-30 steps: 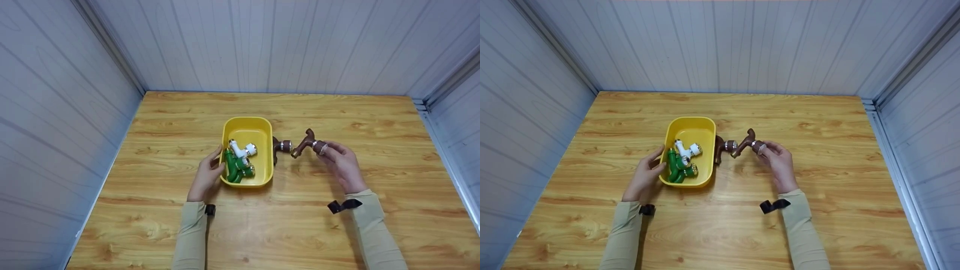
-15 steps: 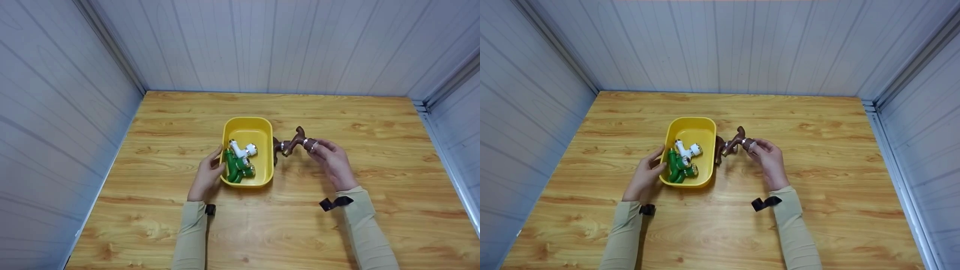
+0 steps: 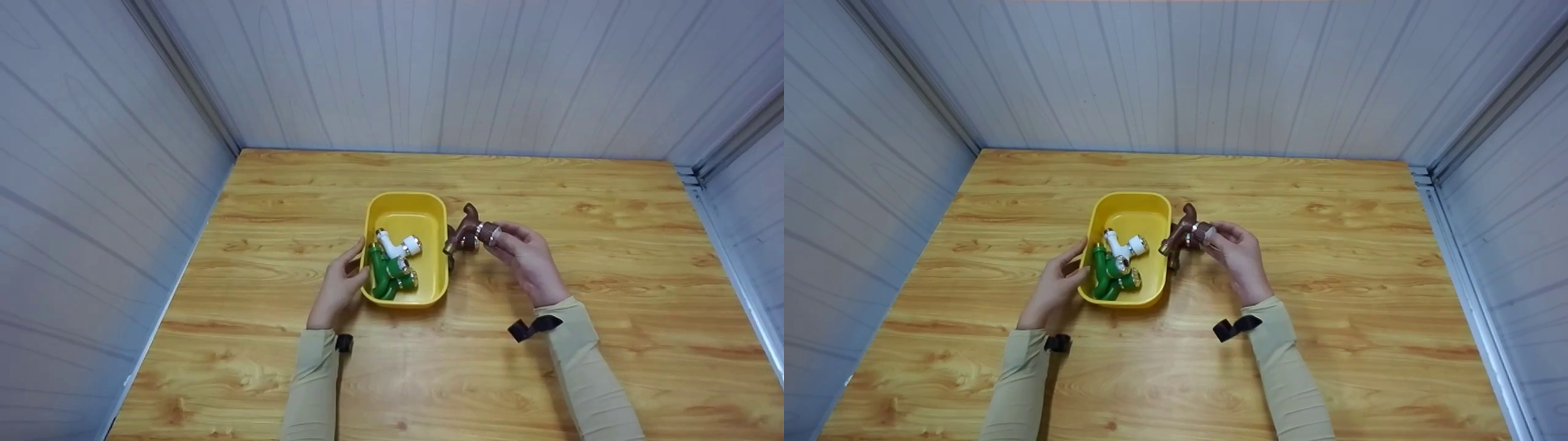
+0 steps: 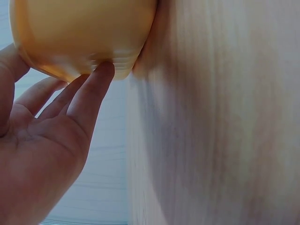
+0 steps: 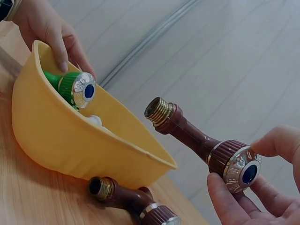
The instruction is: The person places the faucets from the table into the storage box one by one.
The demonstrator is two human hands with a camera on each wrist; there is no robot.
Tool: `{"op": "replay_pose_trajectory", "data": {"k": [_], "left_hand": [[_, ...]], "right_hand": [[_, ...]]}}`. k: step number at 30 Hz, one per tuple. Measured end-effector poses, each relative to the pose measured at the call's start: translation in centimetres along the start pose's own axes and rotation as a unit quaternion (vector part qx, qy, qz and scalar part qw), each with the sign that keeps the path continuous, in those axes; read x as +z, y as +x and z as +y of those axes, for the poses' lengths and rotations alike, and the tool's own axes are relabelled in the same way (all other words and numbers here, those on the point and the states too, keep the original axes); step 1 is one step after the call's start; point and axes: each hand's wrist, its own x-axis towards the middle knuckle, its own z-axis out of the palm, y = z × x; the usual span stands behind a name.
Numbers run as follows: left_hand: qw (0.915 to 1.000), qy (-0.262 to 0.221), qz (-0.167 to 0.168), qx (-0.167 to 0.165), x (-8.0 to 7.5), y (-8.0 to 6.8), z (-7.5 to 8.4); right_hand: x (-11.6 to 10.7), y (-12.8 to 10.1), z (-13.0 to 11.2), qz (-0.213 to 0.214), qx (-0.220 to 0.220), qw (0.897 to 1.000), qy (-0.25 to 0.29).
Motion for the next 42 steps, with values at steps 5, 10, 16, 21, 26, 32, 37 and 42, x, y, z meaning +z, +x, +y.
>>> {"op": "replay_pose_trajectory", "data": {"k": [5, 10, 16, 21, 26, 32, 37, 42], "left_hand": [[1.0, -0.001, -0.002, 0.006, 0.0, -0.1, 0.0], [0.9998, -0.003, -0.004, 0.02, 0.0, -0.2, 0.0], [0.9997, 0.0, -0.001, 0.024, 0.0, -0.2, 0.1], [0.9998, -0.003, -0.002, 0.02, 0.0, -0.1, 0.2], [0.9999, -0.004, -0.006, 0.014, -0.2, -0.1, 0.5], [0.9997, -0.012, -0.017, -0.009, -0.4, 0.2, 0.3], [0.9996, -0.02, -0.019, 0.006, -0.5, 1.0, -1.6], [0.9994, -0.017, -0.025, 0.016, -0.5, 1.2, -2.3]], "right_hand": [[1.0, 0.2, 0.0, -0.003, 0.002, 1.0, -0.006], [1.8, 0.4, 0.2, -0.003, 0.002, 1.0, -0.027], [2.3, 0.7, 0.4, -0.005, 0.008, 1.0, -0.025], [2.6, 0.9, 0.6, -0.008, 0.012, 0.999, -0.032], [2.9, 0.9, 0.8, -0.015, 0.016, 0.999, -0.041], [3.2, 1.1, 0.8, -0.012, 0.02, 0.999, -0.042], [3.4, 1.4, 0.9, -0.008, 0.024, 0.999, -0.041], [3.5, 1.5, 1.0, -0.011, 0.026, 0.999, -0.047]]}}
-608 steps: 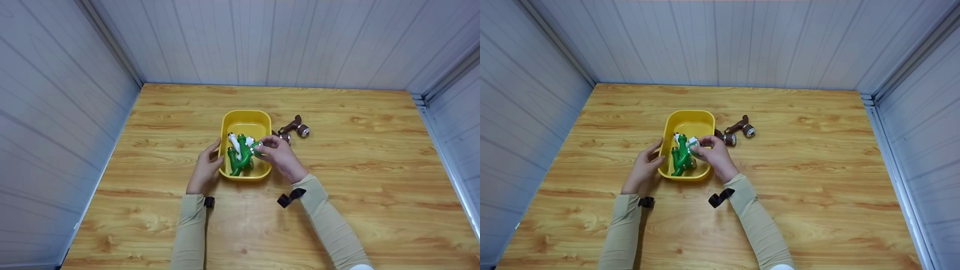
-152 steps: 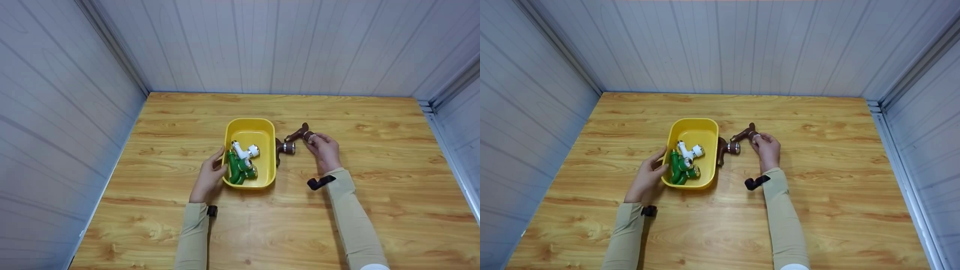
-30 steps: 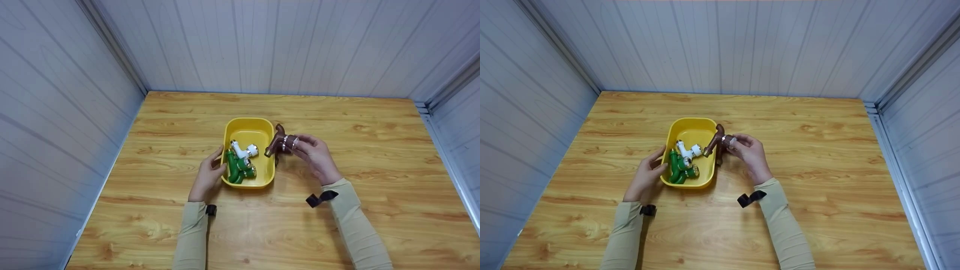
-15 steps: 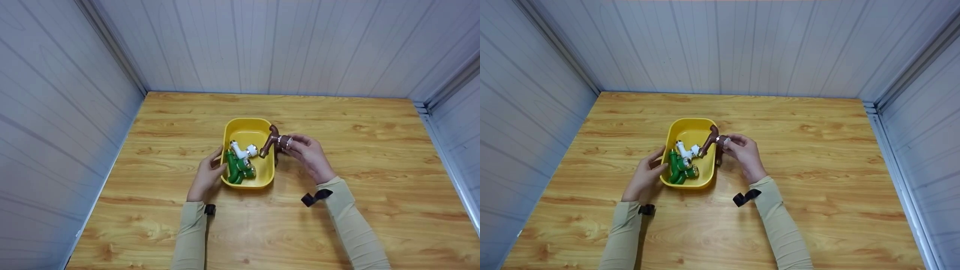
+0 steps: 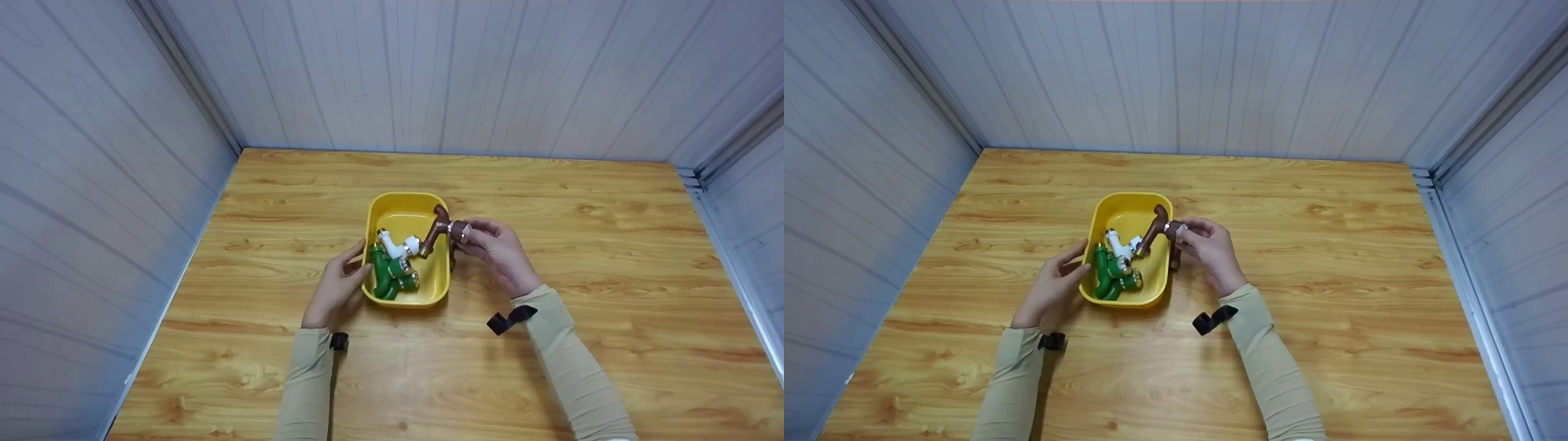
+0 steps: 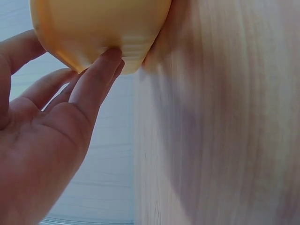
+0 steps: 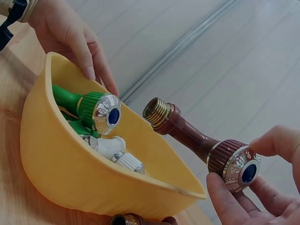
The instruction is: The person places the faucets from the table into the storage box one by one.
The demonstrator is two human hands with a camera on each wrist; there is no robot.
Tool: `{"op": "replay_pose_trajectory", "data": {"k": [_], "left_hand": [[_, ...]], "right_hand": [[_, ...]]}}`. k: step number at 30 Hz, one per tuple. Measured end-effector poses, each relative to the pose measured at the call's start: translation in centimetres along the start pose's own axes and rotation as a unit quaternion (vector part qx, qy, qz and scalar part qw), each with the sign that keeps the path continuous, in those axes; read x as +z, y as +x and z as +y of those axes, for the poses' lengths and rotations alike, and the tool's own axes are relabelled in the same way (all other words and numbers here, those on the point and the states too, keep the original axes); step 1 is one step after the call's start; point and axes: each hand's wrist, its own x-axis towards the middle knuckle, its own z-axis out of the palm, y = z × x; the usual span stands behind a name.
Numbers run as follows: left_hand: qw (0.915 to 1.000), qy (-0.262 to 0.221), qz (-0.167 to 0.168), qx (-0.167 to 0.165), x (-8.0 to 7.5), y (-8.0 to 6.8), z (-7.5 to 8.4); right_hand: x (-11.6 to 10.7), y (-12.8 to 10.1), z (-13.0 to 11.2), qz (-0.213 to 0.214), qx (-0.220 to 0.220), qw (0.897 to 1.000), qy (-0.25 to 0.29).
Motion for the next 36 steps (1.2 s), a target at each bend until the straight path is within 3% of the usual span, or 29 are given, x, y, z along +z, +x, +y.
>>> {"op": "replay_pose_trajectory", "data": {"k": [11, 21, 29, 36], "left_hand": [[0.9985, -0.018, -0.001, -0.052, -0.6, -0.3, 0.2], [0.9979, -0.013, 0.003, -0.063, -0.8, -0.3, 0.3], [0.9988, -0.025, -0.025, -0.035, -1.0, -0.3, 0.0], [0.9979, -0.017, -0.018, -0.059, -0.9, -0.2, 0.3]], "right_hand": [[0.4, 0.4, 0.5, 0.002, 0.003, 1.0, -0.008], [1.2, 1.5, 0.8, 0.015, 0.017, 0.999, -0.035], [1.7, 2.4, 1.5, 0.016, 0.029, 0.999, -0.012], [2.4, 3.1, 1.2, 0.029, 0.025, 0.999, -0.014]]}}
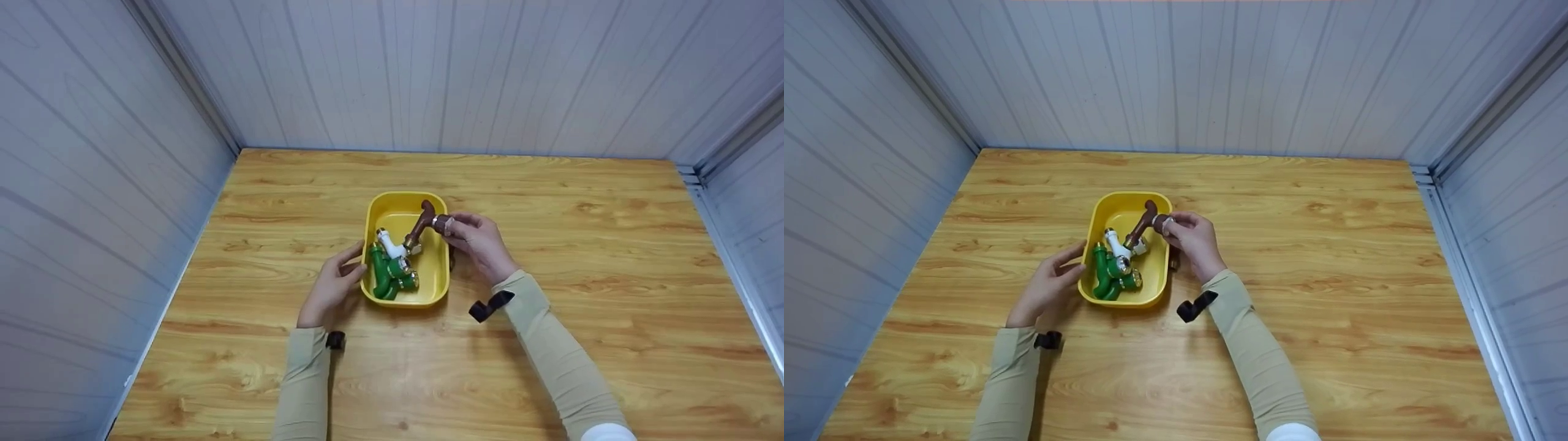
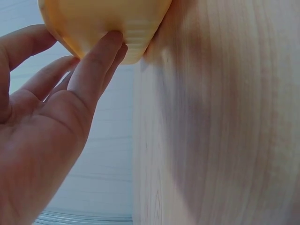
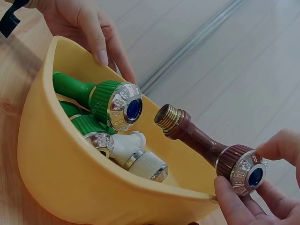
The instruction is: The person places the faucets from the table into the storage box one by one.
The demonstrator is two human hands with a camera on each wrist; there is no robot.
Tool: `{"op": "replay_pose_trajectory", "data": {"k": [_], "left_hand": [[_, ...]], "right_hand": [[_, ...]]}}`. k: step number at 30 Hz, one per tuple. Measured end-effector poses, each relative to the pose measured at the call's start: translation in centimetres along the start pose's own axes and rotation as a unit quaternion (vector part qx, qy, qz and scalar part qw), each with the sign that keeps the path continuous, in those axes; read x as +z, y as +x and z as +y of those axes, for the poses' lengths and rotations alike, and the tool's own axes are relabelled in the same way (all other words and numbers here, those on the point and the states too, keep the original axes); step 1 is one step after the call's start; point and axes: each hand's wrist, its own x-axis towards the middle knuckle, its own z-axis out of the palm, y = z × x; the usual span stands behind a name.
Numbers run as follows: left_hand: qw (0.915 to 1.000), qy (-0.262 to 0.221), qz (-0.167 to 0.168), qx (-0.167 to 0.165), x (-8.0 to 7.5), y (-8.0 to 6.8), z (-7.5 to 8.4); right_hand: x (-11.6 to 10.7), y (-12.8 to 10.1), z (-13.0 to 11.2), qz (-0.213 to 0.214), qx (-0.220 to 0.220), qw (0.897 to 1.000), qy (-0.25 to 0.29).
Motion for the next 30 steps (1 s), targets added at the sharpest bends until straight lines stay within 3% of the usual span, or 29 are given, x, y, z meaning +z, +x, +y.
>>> {"op": "replay_pose_trajectory", "data": {"k": [15, 20, 30], "left_hand": [[0.9996, -0.025, 0.015, -0.003, 0.2, -0.2, -0.3], [0.9999, -0.009, 0.011, 0.009, 0.1, -0.3, -0.2], [0.9996, -0.024, 0.016, 0.008, 0.2, -0.5, -0.2]], "right_hand": [[2.3, 0.6, -0.1, -0.005, 0.003, 1.0, -0.027], [3.4, 0.9, 0.0, -0.005, -0.001, 0.999, -0.04], [4.8, 0.9, 0.6, -0.016, -0.006, 0.995, -0.093]]}}
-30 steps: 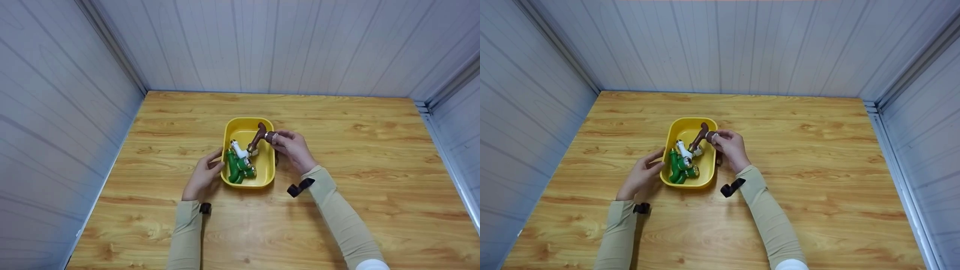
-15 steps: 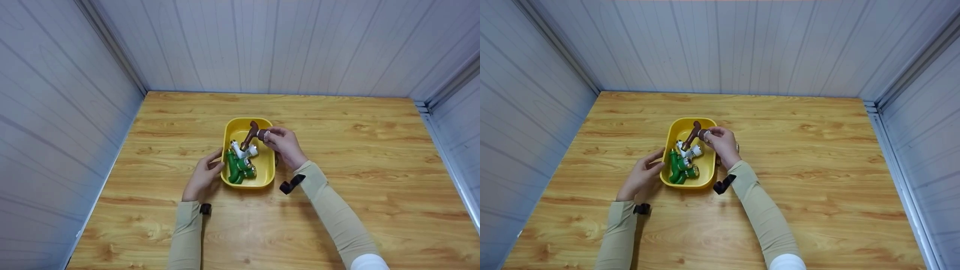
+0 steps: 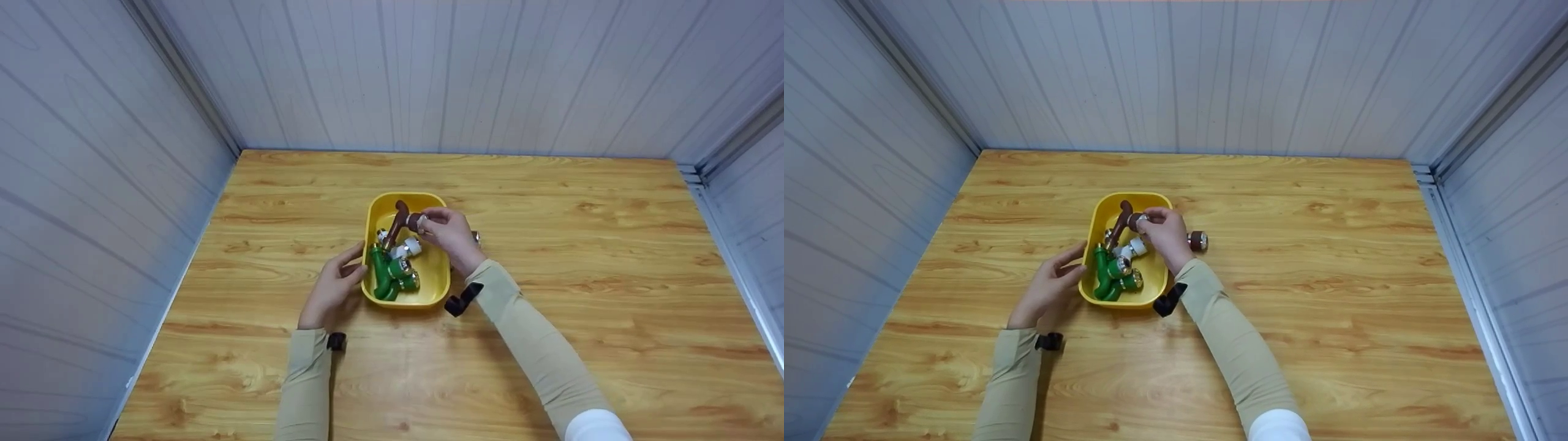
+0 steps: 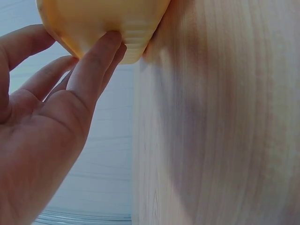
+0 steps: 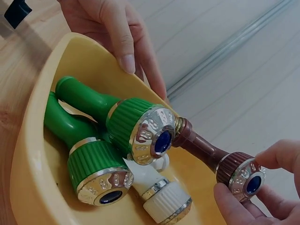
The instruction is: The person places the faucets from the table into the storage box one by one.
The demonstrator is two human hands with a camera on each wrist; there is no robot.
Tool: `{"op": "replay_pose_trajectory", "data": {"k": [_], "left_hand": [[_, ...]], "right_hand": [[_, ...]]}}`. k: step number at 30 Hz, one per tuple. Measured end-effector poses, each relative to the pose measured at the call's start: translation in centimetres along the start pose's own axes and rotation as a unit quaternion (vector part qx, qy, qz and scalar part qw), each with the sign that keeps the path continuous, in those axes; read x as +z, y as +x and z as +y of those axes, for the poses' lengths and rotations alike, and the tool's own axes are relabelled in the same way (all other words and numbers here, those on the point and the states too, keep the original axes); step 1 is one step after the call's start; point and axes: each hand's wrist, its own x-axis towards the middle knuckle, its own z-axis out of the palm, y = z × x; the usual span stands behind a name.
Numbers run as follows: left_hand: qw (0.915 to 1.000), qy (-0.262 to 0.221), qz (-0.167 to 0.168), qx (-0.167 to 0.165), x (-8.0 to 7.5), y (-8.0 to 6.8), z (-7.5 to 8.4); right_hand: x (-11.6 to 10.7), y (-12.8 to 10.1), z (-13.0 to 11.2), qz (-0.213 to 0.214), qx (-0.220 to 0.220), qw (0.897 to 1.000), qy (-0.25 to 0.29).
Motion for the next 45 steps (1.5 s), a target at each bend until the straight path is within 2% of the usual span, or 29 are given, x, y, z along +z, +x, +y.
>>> {"op": "replay_pose_trajectory", "data": {"k": [8, 13, 19, 22, 32, 38, 45], "left_hand": [[0.9998, 0.015, -0.004, 0.014, -0.1, 0.1, 0.0], [0.9998, 0.006, -0.008, 0.018, 0.0, 0.2, -0.1], [0.9993, 0.013, -0.021, 0.029, -0.1, 0.2, -0.1], [0.9991, 0.023, -0.02, 0.029, -0.2, 0.3, -0.1], [0.9997, 0.014, -0.01, 0.019, -0.1, 0.2, -0.1], [0.9998, 0.007, -0.016, 0.013, -0.2, 0.4, -0.2], [0.9993, 0.004, -0.033, 0.014, -0.4, 0.4, -0.1]], "right_hand": [[0.5, 0.3, 0.3, -0.002, -0.008, 1.0, -0.014], [0.6, 0.5, 0.4, -0.015, -0.001, 1.0, -0.014], [0.6, 0.6, 0.6, -0.034, 0.01, 0.999, 0.008], [0.7, 0.7, 0.5, -0.041, 0.015, 0.999, 0.02], [1.0, 1.4, 0.6, -0.042, 0.042, 0.998, 0.031], [1.1, 1.5, 0.5, -0.048, 0.058, 0.996, 0.057], [1.0, 1.4, 0.3, -0.037, 0.084, 0.988, 0.122]]}}
